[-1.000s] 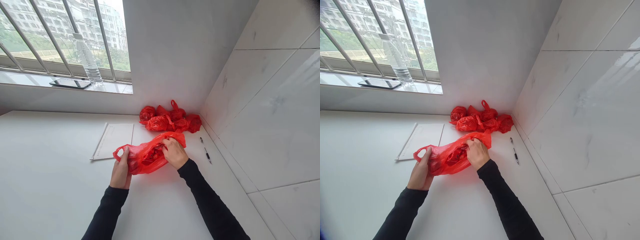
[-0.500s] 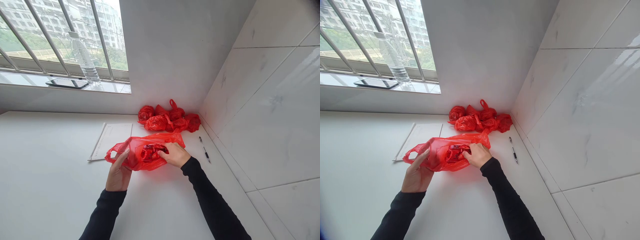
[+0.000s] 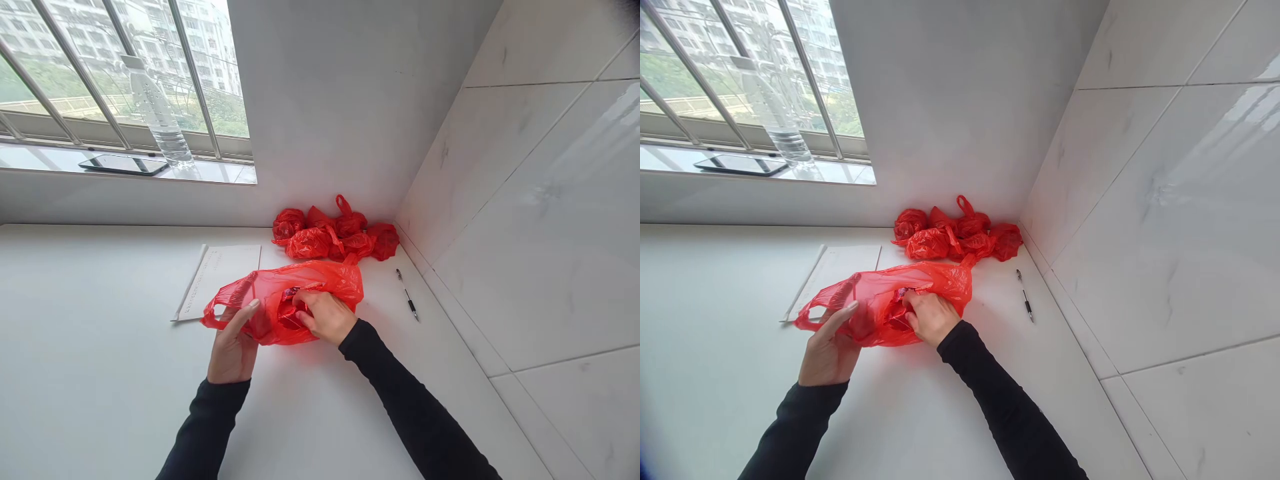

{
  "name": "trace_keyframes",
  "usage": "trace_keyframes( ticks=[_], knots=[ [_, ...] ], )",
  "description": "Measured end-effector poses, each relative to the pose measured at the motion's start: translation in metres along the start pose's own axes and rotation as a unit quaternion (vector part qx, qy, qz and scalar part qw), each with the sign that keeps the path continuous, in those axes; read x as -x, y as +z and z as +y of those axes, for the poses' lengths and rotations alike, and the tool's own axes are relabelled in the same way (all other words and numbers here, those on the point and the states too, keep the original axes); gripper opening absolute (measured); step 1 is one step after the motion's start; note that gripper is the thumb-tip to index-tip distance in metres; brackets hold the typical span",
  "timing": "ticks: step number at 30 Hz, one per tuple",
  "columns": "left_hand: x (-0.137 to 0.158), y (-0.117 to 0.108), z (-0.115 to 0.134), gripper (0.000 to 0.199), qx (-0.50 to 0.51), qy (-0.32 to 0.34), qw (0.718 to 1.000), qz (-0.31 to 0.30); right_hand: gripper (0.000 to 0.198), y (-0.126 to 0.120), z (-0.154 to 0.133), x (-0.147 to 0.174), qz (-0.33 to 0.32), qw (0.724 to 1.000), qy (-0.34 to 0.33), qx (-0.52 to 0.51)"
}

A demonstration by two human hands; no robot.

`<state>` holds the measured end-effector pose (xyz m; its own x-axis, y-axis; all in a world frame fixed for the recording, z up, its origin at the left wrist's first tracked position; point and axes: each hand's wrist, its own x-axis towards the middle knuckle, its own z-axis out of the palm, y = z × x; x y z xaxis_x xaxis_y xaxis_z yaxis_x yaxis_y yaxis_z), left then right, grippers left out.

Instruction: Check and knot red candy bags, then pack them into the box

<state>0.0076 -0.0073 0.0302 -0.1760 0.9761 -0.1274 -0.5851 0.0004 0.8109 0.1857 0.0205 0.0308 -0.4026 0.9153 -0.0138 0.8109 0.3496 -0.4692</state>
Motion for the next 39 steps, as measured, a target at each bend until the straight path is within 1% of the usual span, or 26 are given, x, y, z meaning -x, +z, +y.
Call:
trace_keyframes(
  ticks=[2, 4, 6, 8, 12, 15, 18, 22, 25, 28, 31, 33, 34, 37, 38, 39],
  knots=[
    [0.000, 0.001, 0.000, 0.055, 0.002, -0.001, 1.000, 0.002, 0.031, -0.005, 0.002, 0.001, 0.013, 1.000, 0.004, -0.004],
    [0.000, 0.001, 0.000, 0.054, 0.001, -0.002, 1.000, 0.004, 0.037, -0.009, 0.004, 0.002, 0.008, 1.000, -0.003, -0.007],
    [0.000, 0.001, 0.000, 0.052, -0.001, -0.003, 1.000, 0.005, 0.049, -0.009, 0.006, 0.002, -0.012, 1.000, -0.014, -0.007],
    [0.000, 0.001, 0.000, 0.050, -0.002, -0.003, 1.000, 0.007, 0.052, -0.006, 0.007, 0.002, -0.030, 0.999, -0.015, -0.005],
    [-0.001, -0.001, -0.001, 0.033, 0.004, 0.003, 1.000, 0.018, 0.035, -0.003, 0.006, 0.000, -0.018, 1.000, 0.021, 0.005],
    [-0.002, -0.002, -0.001, 0.021, 0.009, 0.004, 1.000, 0.020, 0.032, -0.005, 0.004, 0.000, 0.007, 0.998, 0.061, 0.015],
    [-0.003, -0.002, -0.001, 0.020, 0.012, 0.007, 1.000, 0.018, 0.033, -0.010, 0.003, 0.002, 0.015, 0.997, 0.074, 0.023],
    [-0.001, 0.000, -0.001, 0.032, 0.009, 0.009, 1.000, 0.016, 0.029, -0.018, 0.005, 0.005, 0.006, 0.997, 0.074, 0.034],
    [0.000, 0.001, 0.000, 0.036, 0.005, 0.011, 1.000, 0.010, 0.034, -0.020, 0.008, 0.006, 0.001, 0.996, 0.079, 0.048],
    [0.000, 0.000, -0.001, 0.028, -0.004, 0.016, 1.000, 0.007, 0.039, -0.021, 0.008, 0.009, -0.014, 0.996, 0.073, 0.052],
    [-0.002, -0.002, -0.001, 0.021, -0.018, 0.025, 1.000, -0.001, 0.038, -0.031, 0.000, 0.017, -0.009, 0.998, 0.057, 0.039],
    [-0.002, -0.003, 0.001, 0.025, -0.029, 0.037, 0.999, -0.012, 0.037, -0.043, -0.006, 0.024, 0.013, 0.998, 0.053, 0.027],
    [-0.002, -0.003, 0.002, 0.031, -0.035, 0.044, 0.998, -0.018, 0.037, -0.050, -0.009, 0.027, 0.031, 0.998, 0.053, 0.022],
    [0.002, -0.001, 0.008, 0.067, -0.053, 0.069, 0.996, -0.029, 0.042, -0.065, -0.010, 0.033, 0.097, 0.993, 0.062, 0.035],
    [0.005, 0.000, 0.010, 0.076, -0.059, 0.078, 0.995, -0.034, 0.044, -0.067, -0.008, 0.033, 0.115, 0.990, 0.069, 0.047],
    [0.007, 0.000, 0.011, 0.081, -0.066, 0.086, 0.993, -0.042, 0.046, -0.068, -0.005, 0.033, 0.128, 0.987, 0.076, 0.060]
  ],
)
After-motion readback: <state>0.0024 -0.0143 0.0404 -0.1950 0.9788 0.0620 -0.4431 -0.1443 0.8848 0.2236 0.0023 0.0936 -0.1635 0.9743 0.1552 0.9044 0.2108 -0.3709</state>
